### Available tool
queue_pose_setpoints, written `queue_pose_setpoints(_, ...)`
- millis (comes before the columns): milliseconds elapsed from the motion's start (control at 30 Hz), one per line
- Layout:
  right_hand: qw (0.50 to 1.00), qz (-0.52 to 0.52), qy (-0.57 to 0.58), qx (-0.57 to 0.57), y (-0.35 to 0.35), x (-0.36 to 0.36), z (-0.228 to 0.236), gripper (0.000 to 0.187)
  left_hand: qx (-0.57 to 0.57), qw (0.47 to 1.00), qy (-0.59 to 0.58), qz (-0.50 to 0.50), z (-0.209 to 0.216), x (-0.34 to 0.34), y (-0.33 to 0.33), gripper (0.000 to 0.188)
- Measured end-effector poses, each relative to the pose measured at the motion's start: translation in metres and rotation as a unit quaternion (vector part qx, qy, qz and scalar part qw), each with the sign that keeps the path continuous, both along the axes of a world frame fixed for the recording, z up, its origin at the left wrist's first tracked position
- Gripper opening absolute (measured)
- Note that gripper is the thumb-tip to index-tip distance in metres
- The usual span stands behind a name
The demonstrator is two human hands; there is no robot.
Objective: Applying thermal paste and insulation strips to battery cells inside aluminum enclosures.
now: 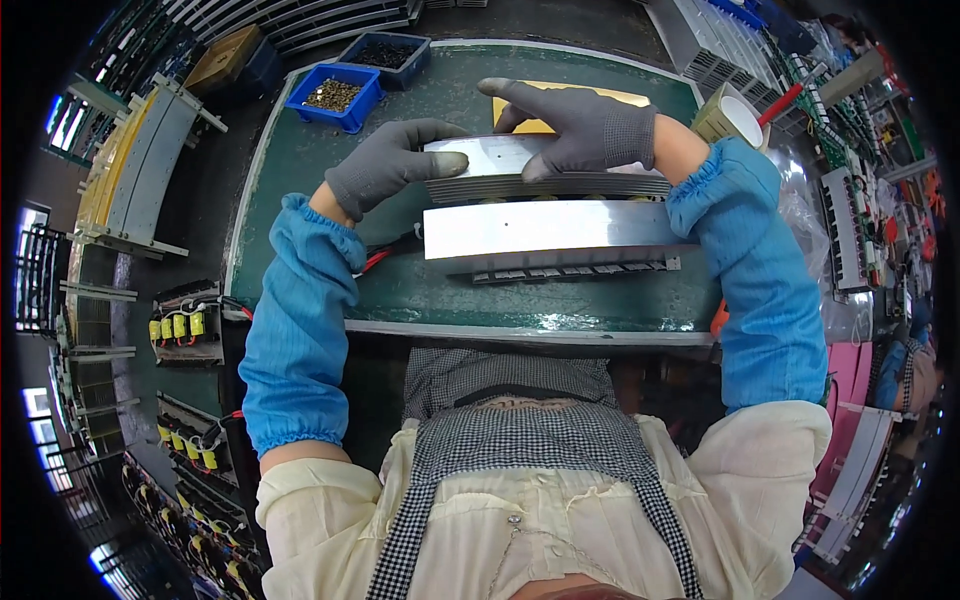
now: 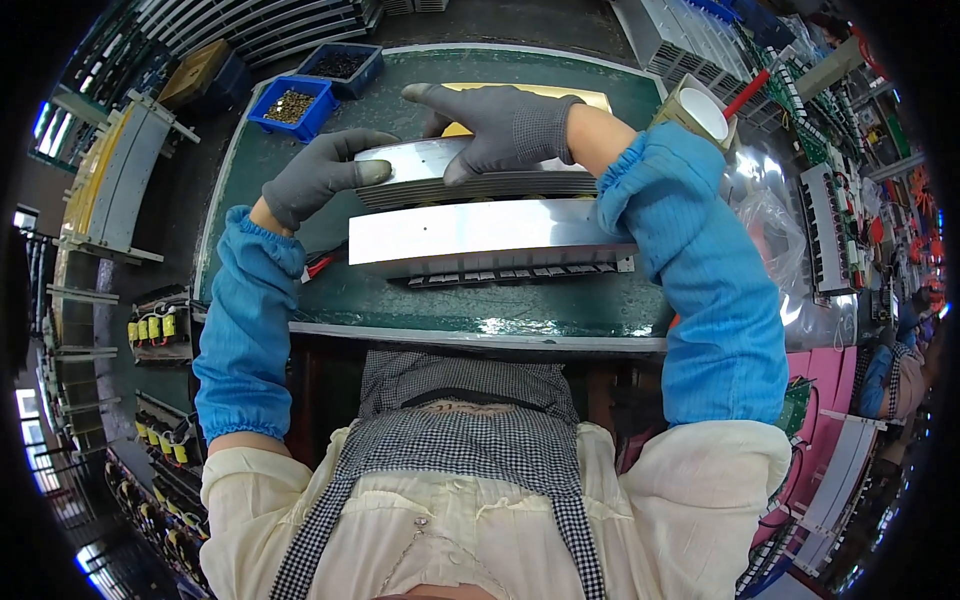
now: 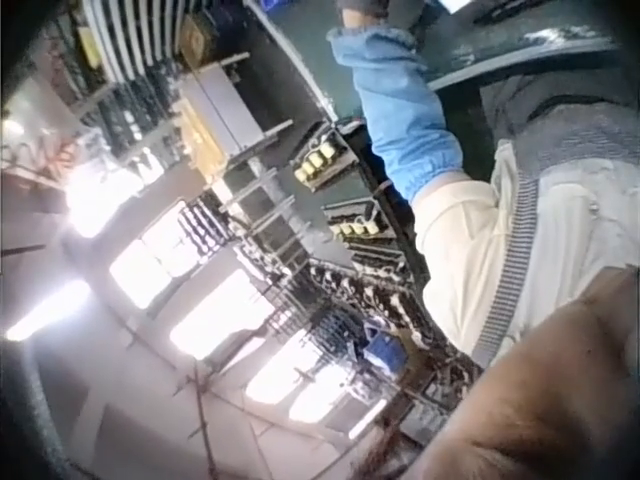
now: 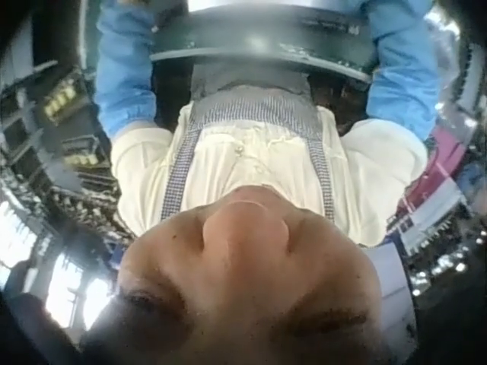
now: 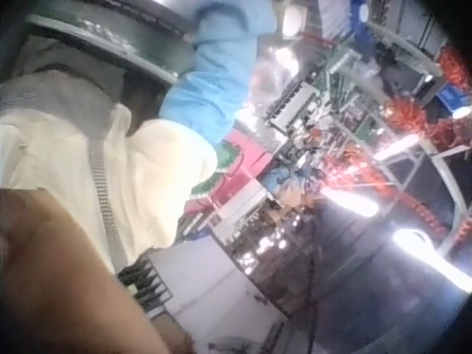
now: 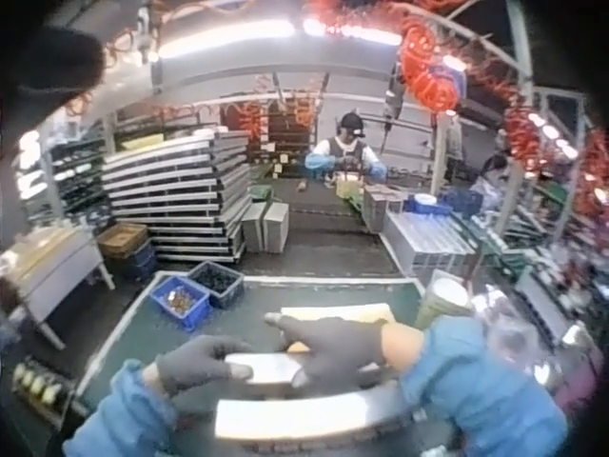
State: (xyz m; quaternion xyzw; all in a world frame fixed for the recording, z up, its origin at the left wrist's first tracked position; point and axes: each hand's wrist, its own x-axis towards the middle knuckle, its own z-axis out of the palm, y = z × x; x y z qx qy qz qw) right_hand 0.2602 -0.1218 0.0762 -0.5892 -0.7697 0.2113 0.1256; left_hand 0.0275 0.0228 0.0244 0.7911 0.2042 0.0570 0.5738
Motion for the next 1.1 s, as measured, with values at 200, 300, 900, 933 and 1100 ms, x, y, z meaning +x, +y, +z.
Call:
queue_pose_setpoints(200,0.999,-0.019,0.031,-0.009,-0.005,0.005,-0.004,0.107,-0.019,1.000,-0.003,-0.002,0.003,0.000,-0.002,0.075)
queue_pose_setpoints(300,0.999,-0.022,0.032,-0.012,-0.010,0.012,-0.006,0.106,-0.009,1.000,-0.006,0.006,-0.002,-0.001,-0.001,0.076)
queue_pose_setpoints(900,0.974,-0.181,0.135,-0.014,-0.105,0.091,-0.006,0.105,-0.023,1.000,0.001,0.019,0.005,0.002,-0.008,0.077)
queue_pose_setpoints(933,0.969,-0.202,0.139,-0.027,-0.107,0.093,-0.007,0.106,-0.032,0.999,0.002,0.026,0.004,0.001,-0.009,0.077)
queue_pose_setpoints(1100,0.979,-0.176,0.103,-0.016,-0.106,0.104,-0.012,0.106,-0.042,0.998,0.002,0.041,0.002,0.000,-0.010,0.077)
